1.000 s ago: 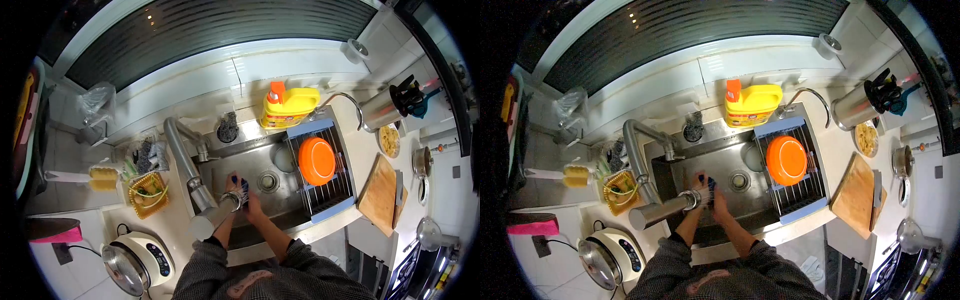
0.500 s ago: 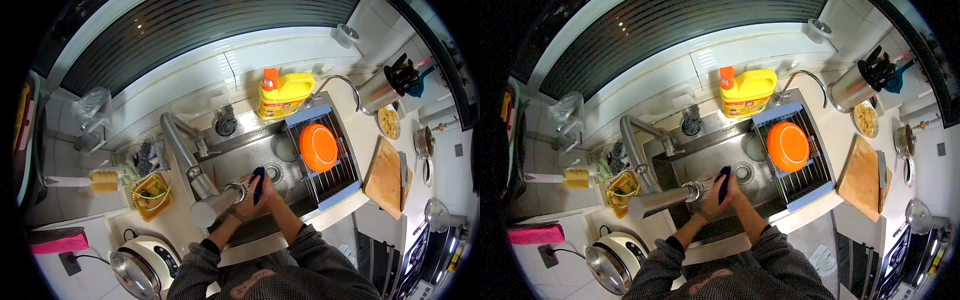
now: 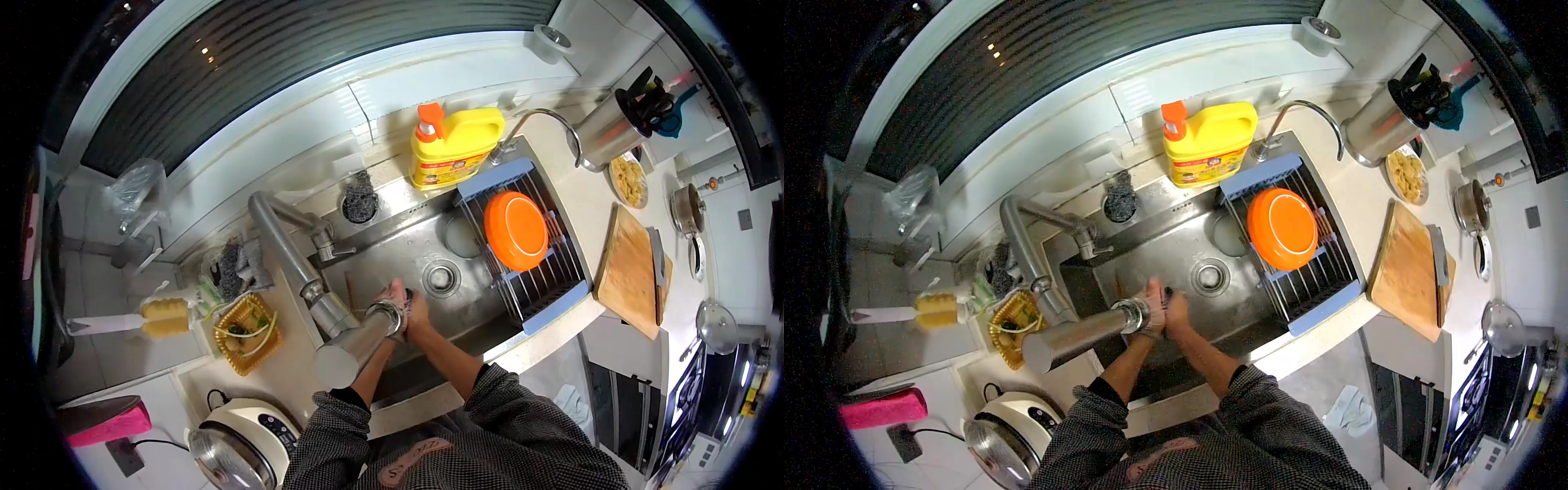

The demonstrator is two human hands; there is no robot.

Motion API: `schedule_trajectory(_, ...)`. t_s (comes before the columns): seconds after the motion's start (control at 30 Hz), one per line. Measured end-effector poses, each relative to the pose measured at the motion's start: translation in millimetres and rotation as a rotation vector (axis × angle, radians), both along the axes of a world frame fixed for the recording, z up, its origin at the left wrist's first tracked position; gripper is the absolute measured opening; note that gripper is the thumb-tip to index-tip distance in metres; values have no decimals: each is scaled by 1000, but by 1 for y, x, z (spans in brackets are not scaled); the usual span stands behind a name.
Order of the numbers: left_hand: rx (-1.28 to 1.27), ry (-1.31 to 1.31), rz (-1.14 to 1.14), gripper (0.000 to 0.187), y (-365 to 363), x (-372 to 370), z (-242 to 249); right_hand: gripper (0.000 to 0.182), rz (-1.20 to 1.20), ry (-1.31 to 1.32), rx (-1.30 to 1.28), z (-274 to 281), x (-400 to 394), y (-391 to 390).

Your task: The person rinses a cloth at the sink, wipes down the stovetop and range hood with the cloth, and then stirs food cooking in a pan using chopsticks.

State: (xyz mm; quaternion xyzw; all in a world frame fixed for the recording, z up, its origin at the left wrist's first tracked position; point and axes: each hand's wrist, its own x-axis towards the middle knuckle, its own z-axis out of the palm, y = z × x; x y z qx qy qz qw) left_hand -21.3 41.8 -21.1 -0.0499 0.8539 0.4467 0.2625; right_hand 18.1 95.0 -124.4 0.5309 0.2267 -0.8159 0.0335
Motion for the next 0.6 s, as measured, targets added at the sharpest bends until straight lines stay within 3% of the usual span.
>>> schedule_trajectory(0.03, 3, -1, -6, 41, 1, 4, -6, 41, 99, 31, 285, -59, 8, -6)
schedule_trajectory(0.1, 122, 132, 175, 40, -1, 19, -20, 44, 202, 53, 565, -81, 23, -11)
schedule_trajectory(0.13, 163, 177, 231, 39, 0, 22, -14, 44, 276, 132, 924, -58, 31, -11)
schedule_trajectory(0.2, 815, -279, 595, 33, -2, 15, 3, 44, 349, 228, 1290, -12, 29, 2)
schedule_trajectory(0.27, 1129, -521, 765, 33, -15, 11, -7, 44, 733, 103, 868, 29, 23, 24)
schedule_trajectory(0.3, 1177, -8, 284, 33, -27, 12, -39, 48, 577, 249, 1151, 59, 20, 30)
schedule_trajectory(0.33, 1150, 243, 13, 34, -31, 12, -45, 48, 575, 253, 1157, 66, 17, 39)
schedule_trajectory(0.37, 1145, 508, -214, 35, -33, 11, -50, 51, 572, 170, 1492, 71, 16, 50)
schedule_trajectory(0.4, 844, 286, -134, 36, -36, 13, -39, 54, 558, 72, 1820, 74, 15, 60)
schedule_trajectory(0.43, 689, 184, -89, 37, -40, 20, -49, 54, 556, 73, 1822, 78, 13, 73)
schedule_trajectory(0.47, 541, 73, -55, 38, -45, 27, -59, 54, 675, 21, 1477, 82, 8, 90)
schedule_trajectory(0.5, 106, 441, -402, 39, -52, 39, -108, 53, 770, -27, 1126, 87, 1, 102)
schedule_trajectory(0.53, -357, 792, -730, 41, -55, 42, -134, 53, 766, -23, 1131, 92, -4, 108)
schedule_trajectory(0.57, -357, 797, -728, 41, -46, 36, -104, 49, 647, 48, 1097, 97, -9, 113)
schedule_trajectory(0.6, -293, 508, -674, 44, -30, 27, -40, 44, 532, 117, 1058, 105, -13, 117)
